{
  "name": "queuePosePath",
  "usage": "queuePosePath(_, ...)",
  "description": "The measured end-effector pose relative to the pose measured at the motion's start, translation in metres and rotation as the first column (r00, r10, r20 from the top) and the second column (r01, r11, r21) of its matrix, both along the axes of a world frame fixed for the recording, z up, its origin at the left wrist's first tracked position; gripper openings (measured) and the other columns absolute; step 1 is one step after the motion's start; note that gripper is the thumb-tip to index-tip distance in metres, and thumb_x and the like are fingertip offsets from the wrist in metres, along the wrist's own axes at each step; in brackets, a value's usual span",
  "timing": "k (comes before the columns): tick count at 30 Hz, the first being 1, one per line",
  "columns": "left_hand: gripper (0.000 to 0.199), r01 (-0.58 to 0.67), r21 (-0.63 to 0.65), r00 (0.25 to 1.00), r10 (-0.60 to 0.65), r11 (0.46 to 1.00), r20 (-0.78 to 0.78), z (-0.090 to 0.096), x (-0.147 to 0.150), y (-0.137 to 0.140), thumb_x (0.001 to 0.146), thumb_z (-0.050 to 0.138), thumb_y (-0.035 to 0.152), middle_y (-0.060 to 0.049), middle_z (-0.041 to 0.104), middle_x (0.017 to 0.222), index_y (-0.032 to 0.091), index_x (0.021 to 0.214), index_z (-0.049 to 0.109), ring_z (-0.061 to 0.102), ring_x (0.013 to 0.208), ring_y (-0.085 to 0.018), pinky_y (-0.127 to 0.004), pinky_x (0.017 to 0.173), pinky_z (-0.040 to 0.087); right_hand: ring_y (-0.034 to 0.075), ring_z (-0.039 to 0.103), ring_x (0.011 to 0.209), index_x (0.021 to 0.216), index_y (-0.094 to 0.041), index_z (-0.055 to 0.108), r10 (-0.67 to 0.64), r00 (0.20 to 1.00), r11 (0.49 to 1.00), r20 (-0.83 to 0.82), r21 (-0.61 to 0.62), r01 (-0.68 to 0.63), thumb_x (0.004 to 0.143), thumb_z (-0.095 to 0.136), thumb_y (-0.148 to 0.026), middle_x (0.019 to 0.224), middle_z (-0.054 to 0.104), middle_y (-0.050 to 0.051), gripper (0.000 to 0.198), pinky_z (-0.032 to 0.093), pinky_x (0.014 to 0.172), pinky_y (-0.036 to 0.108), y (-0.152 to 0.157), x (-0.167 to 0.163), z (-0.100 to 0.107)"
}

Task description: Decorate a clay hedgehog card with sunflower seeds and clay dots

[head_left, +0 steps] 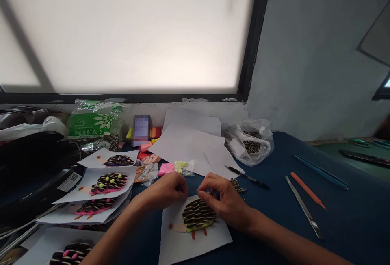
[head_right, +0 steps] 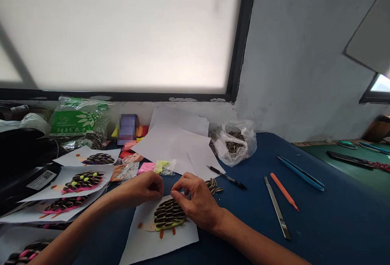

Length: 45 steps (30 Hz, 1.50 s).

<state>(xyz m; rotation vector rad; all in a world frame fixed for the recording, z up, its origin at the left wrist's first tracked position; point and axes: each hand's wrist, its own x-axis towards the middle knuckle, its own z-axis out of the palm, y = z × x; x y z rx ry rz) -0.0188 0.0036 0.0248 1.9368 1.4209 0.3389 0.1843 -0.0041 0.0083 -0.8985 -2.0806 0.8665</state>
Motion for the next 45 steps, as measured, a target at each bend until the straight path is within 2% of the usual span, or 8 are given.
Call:
queuePosePath(6,0.018,-0.108,0.192,0.993,0.114,0.976,-0.025,0.011,-0.005,0.004,0.071,0.056,0.024,-0.001,0.066,0.070,0.019,0.081,0.070,0.059,0.066,-0.018,-0.024,0.056,0.041,0.014,0.052,0.066,0.078,-0.019,0.065,-0.049,0.997,0.998,-0.055,-0.029,0.047,0.084,0.059,-0.022,0.077,0.061,0.002,0.009,0.044,0.061,0.027,0.001,0.000,-0.002)
queuePosePath(9,0.032,-0.250,0.379,0.952,0.298,0.891,-0.072,0.010,-0.013,0.010,0.077,0.050,0.019,-0.007,0.068,0.096,0.020,0.104,0.066,0.060,0.090,-0.025,-0.034,0.078,0.044,0.014,0.051,0.064,0.079,-0.019,0.063,-0.074,0.992,0.995,-0.107,-0.069,0.066,0.086,0.057,-0.026,0.071,0.058,0.000,0.012,0.044,0.060,0.026,0.002,-0.001,0.001)
queuePosePath(13,0.054,-0.231,0.491,0.927,0.343,0.840,-0.152,-0.006,-0.018,0.014,0.072,0.044,0.001,-0.013,0.063,0.123,0.017,0.120,0.062,0.050,0.119,-0.030,-0.041,0.101,0.033,0.014,0.051,0.064,0.078,-0.019,0.062,-0.115,0.980,0.983,-0.161,-0.162,0.088,0.083,0.061,-0.030,0.070,0.058,0.000,0.011,0.044,0.061,0.026,0.005,-0.002,0.003)
queuePosePath(22,0.043,-0.229,0.561,0.928,0.352,0.796,-0.120,-0.008,-0.020,0.015,0.080,0.045,0.009,-0.013,0.061,0.115,0.017,0.120,0.060,0.057,0.110,-0.027,-0.035,0.092,0.042,0.013,0.053,0.061,0.076,-0.018,0.061,-0.106,0.965,0.947,-0.239,-0.320,0.025,0.083,0.060,-0.038,0.074,0.061,0.001,0.021,0.045,0.059,0.026,0.015,-0.002,0.005)
queuePosePath(25,0.039,-0.297,0.516,0.955,0.249,0.803,0.163,0.001,-0.011,0.012,0.079,0.055,0.020,-0.009,0.063,0.113,0.018,0.117,0.061,0.058,0.106,-0.024,-0.031,0.088,0.045,0.012,0.052,0.059,0.076,-0.018,0.061,-0.126,0.950,0.937,-0.285,-0.348,0.020,0.077,0.067,-0.034,0.068,0.058,-0.002,0.017,0.045,0.059,0.025,0.018,-0.001,0.005)
queuePosePath(29,0.048,-0.320,0.296,0.896,0.185,0.900,0.404,0.012,0.006,0.005,0.073,0.063,0.032,-0.004,0.068,0.093,0.018,0.119,0.060,0.061,0.083,-0.020,-0.029,0.071,0.047,0.011,0.052,0.061,0.083,-0.017,0.065,-0.146,0.932,0.934,-0.332,-0.358,0.019,0.076,0.066,-0.030,0.069,0.060,-0.002,0.015,0.044,0.060,0.025,0.022,0.001,0.008)
queuePosePath(37,0.050,-0.220,0.180,0.919,0.142,0.959,0.367,0.018,0.015,-0.004,0.074,0.063,0.038,-0.006,0.067,0.099,0.018,0.120,0.062,0.059,0.081,-0.019,-0.027,0.065,0.045,0.010,0.046,0.057,0.079,-0.017,0.065,-0.138,0.941,0.964,-0.308,-0.258,0.056,0.080,0.064,-0.031,0.064,0.054,-0.003,0.015,0.042,0.055,0.025,0.023,0.006,0.017)
queuePosePath(45,0.051,-0.168,0.107,0.909,0.112,0.980,0.401,0.011,0.018,-0.003,0.073,0.066,0.036,-0.006,0.070,0.093,0.019,0.121,0.063,0.062,0.089,-0.024,-0.033,0.076,0.047,0.014,0.057,0.073,0.086,-0.020,0.068,-0.060,0.991,0.988,-0.120,0.135,0.077,0.086,0.058,-0.020,0.090,0.063,0.003,0.010,0.046,0.062,0.026,0.022,0.011,0.020)
